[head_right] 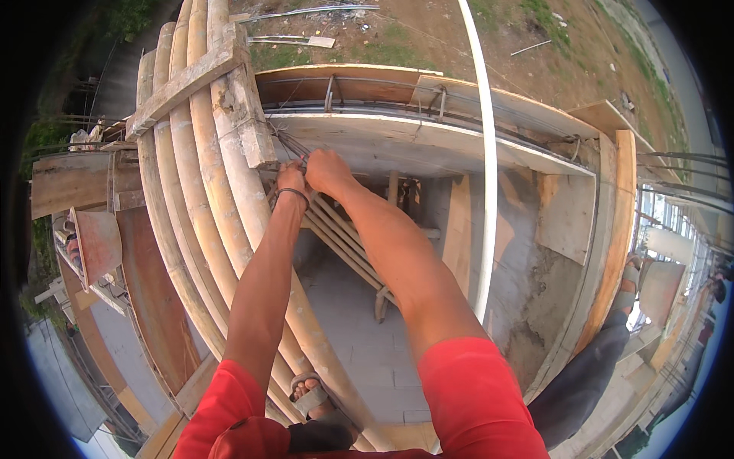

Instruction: The person secures wooden planks to a bamboo scaffolding structure using pliers and wire. They position the wood, wrap wire around the joints, and twist the wire to fasten the components together.

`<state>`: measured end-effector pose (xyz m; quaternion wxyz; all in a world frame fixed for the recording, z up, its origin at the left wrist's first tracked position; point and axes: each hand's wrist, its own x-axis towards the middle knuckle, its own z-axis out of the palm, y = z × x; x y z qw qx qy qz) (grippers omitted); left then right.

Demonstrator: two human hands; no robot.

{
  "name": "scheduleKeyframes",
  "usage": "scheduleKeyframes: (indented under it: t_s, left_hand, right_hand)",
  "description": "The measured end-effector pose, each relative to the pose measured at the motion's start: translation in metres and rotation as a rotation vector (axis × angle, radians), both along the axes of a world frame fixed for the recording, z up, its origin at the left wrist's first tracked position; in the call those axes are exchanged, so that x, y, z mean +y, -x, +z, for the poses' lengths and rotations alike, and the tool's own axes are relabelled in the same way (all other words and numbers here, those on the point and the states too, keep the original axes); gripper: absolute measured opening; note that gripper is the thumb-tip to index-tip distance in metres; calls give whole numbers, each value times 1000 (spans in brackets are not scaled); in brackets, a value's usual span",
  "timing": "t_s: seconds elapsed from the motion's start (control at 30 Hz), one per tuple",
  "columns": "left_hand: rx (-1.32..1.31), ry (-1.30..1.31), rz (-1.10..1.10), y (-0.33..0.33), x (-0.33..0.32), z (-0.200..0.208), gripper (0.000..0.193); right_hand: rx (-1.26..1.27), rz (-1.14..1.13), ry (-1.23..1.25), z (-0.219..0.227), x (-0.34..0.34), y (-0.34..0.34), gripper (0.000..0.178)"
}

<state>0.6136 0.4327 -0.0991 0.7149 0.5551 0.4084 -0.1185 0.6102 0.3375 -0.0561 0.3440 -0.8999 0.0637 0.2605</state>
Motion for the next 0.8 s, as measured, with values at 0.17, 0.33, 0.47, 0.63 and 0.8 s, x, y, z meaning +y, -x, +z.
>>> scheduleKeyframes:
  t_s: [0.17,0.33,0.47,0.63,0.8]
  left_hand:
    - [-205,163,-165,26,-28,44,18]
    - [-264,-1,-168,23,-35,39,23]
    - [-347,-274,-320,23,-26,34,25]
    - [-351,-725,-565,28,-10,54,25]
    - [-551,-1097,-941,29,15,78,20]
  right_hand:
    - [-44,-103,-74,36,-54,23,30]
    - [-56,-71,-3,40,-47,29,28]
    - [30,-129,-100,38,-50,29,31]
    - [57,-57,-164,38,-54,30,37]
    - [64,-111,-122,39,-54,25,37]
